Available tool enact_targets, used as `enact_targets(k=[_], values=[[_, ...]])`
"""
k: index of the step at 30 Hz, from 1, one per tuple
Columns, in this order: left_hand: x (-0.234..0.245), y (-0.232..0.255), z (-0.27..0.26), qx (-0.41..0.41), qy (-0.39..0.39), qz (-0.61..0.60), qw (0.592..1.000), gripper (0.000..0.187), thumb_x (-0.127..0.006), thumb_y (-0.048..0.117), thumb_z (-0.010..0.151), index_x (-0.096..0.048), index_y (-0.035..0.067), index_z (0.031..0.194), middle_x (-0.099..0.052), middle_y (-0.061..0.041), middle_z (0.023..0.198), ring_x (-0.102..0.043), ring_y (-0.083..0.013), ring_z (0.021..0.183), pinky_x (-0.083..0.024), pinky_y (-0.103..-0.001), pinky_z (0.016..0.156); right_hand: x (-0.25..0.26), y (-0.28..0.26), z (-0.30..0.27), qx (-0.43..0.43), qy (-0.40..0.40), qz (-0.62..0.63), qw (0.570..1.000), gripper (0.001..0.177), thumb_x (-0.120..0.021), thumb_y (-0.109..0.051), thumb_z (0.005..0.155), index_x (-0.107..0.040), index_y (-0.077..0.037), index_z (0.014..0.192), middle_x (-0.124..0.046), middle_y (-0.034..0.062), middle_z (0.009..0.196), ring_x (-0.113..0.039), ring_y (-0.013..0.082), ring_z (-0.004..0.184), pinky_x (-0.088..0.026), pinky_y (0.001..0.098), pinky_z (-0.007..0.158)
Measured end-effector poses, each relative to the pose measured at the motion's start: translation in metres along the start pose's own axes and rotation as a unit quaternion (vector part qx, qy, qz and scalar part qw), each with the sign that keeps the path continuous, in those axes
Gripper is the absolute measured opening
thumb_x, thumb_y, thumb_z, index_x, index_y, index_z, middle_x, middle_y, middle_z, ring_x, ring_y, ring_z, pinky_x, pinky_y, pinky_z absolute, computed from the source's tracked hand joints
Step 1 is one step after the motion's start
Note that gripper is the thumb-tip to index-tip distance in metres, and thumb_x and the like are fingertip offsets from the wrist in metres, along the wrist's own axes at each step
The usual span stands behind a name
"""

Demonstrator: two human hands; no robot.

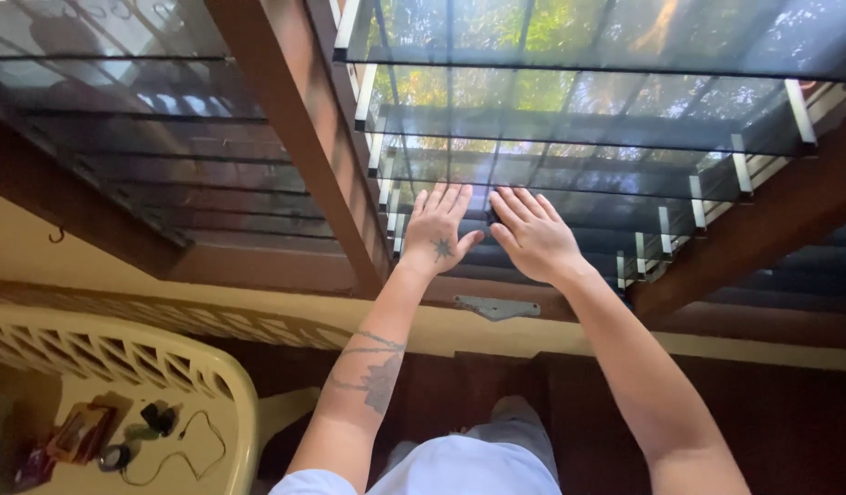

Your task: The person wipes a glass window pane with a dark cloth, moving the cloth back and forth across the surface. The person uses both hands to hold and maneuver the cloth while cleaning the glass.

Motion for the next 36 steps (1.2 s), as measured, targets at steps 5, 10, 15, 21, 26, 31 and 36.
enact_targets(k=[5, 10, 15, 21, 26, 31, 36], values=[[-0.02, -0.007, 0.01, 0.001, 0.004, 0.017, 1.0, 0.073, -0.061, 0.046, 0.093, -0.04, 0.019, 0.157, -0.045, -0.006, 0.158, -0.039, -0.0283, 0.148, -0.028, -0.051, 0.12, -0.002, 0.021, 0.017, -0.069, -0.01, -0.022, 0.997, 0.065, -0.022, -0.059, 0.107, -0.032, -0.025, 0.161, -0.036, 0.0041, 0.164, -0.028, 0.0253, 0.153, -0.014, 0.0437, 0.126], [-0.049, -0.021, 0.03, -0.057, 0.21, 0.127, 0.968, 0.051, -0.064, 0.025, 0.083, -0.061, 0.025, 0.134, -0.065, 0.002, 0.122, -0.062, -0.0224, 0.117, -0.047, -0.04, 0.095, -0.05, 0.029, 0.066, -0.07, 0.172, -0.078, 0.979, 0.057, -0.035, -0.062, 0.104, -0.072, -0.02, 0.115, -0.076, 0.0121, 0.103, -0.072, 0.0352, 0.1, -0.044, 0.0501, 0.096], [-0.023, -0.014, 0.02, -0.098, 0.279, 0.153, 0.943, 0.056, -0.07, 0.022, 0.071, -0.066, 0.023, 0.127, -0.068, 0.001, 0.116, -0.066, -0.023, 0.105, -0.05, -0.036, 0.082, -0.033, 0.001, 0.047, 0.048, 0.226, -0.071, 0.97, 0.054, -0.041, -0.058, 0.101, -0.064, -0.022, 0.135, -0.07, 0.0064, 0.122, -0.065, 0.0291, 0.114, -0.043, 0.0434, 0.101], [-0.025, -0.022, 0.015, -0.078, 0.134, 0.057, 0.986, 0.068, -0.074, 0.026, 0.078, -0.054, 0.02, 0.142, -0.061, -0.001, 0.136, -0.056, -0.0248, 0.128, -0.042, -0.042, 0.106, 0.006, 0.003, 0.011, -0.019, -0.038, 0.057, 0.997, 0.065, -0.022, -0.058, 0.107, -0.028, -0.026, 0.164, -0.027, -0.0006, 0.169, -0.021, 0.0252, 0.156, -0.013, 0.0453, 0.126], [-0.022, -0.051, -0.002, -0.06, 0.172, 0.069, 0.981, 0.074, -0.075, 0.03, 0.074, -0.053, 0.016, 0.143, -0.061, -0.005, 0.132, -0.058, -0.0281, 0.123, -0.043, -0.043, 0.107, -0.061, 0.026, 0.069, -0.038, 0.021, -0.011, 0.999, 0.067, -0.024, -0.062, 0.108, -0.046, -0.019, 0.154, -0.052, 0.0097, 0.152, -0.043, 0.0303, 0.143, -0.023, 0.046, 0.121], [0.001, -0.067, -0.034, -0.001, 0.213, 0.07, 0.975, 0.054, -0.068, 0.024, 0.088, -0.059, 0.007, 0.139, -0.061, -0.015, 0.137, -0.059, -0.0327, 0.128, -0.042, -0.043, 0.11, -0.076, -0.012, 0.091, -0.014, 0.18, -0.042, 0.983, 0.062, -0.031, -0.065, 0.103, -0.071, -0.02, 0.116, -0.076, 0.0087, 0.102, -0.073, 0.0346, 0.092, -0.047, 0.0475, 0.089], [-0.011, -0.077, -0.031, -0.004, 0.197, 0.084, 0.977, 0.048, -0.064, 0.032, 0.096, -0.06, 0.01, 0.138, -0.063, -0.013, 0.137, -0.06, -0.0297, 0.129, -0.043, -0.041, 0.11, -0.007, -0.051, 0.039, 0.131, 0.115, -0.028, 0.984, 0.06, -0.036, -0.051, 0.103, -0.05, -0.02, 0.152, -0.054, 0.007, 0.154, -0.045, 0.0273, 0.145, -0.03, 0.043, 0.117]])
Point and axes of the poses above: each hand's wrist, its own z-axis towards the middle knuckle, its own x-axis out of the back of the hand, y = z × x, the point moved 3 cm from there along z, towards the middle knuckle
